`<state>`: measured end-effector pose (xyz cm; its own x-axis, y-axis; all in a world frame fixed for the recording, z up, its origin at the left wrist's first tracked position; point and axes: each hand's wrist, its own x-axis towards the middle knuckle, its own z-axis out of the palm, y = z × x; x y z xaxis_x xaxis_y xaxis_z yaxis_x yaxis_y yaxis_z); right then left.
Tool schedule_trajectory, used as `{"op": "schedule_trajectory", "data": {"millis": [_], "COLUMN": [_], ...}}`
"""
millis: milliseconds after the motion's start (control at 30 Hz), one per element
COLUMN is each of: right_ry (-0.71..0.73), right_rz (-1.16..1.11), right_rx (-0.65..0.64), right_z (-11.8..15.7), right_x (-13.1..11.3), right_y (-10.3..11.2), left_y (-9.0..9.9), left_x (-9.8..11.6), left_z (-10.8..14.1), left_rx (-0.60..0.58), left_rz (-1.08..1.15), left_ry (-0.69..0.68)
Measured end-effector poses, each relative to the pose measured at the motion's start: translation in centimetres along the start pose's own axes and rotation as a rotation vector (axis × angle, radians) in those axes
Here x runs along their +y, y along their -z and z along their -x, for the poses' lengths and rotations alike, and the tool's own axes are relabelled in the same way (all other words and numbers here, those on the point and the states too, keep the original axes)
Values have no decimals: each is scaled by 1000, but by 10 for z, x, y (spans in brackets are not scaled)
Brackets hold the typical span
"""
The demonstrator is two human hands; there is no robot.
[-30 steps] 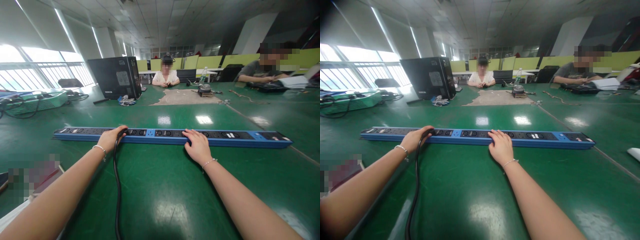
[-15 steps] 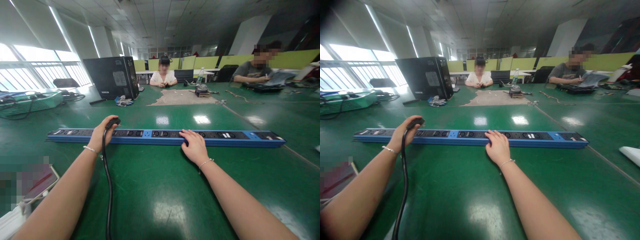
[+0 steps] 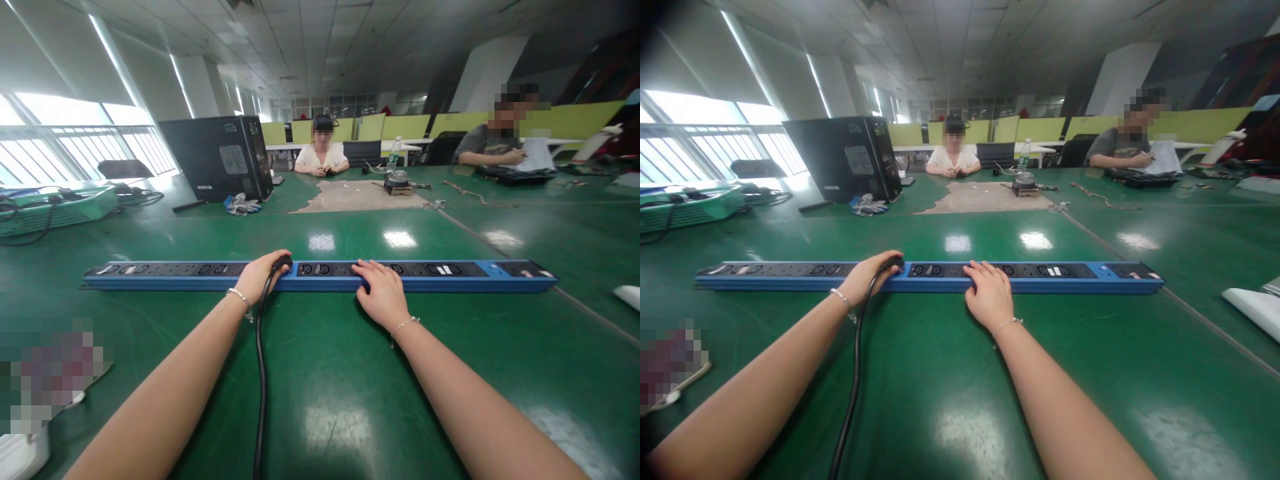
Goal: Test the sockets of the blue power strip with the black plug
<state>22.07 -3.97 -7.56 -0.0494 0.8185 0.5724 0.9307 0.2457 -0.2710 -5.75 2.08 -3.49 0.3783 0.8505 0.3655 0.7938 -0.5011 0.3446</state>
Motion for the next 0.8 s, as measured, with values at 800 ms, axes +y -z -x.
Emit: {"op": "schedule_trajectory", "data": {"millis": [800], "right_ry": [0], "right_rz": [11], "right_rx": [-7], "right_z": [0], "right_x": [-1], "right_y": [1], "left_y": [3], "left_x": [26], "left_z": [7], "left_rx": [-41], "left_rz": [-307], "left_ry": [-7]}}
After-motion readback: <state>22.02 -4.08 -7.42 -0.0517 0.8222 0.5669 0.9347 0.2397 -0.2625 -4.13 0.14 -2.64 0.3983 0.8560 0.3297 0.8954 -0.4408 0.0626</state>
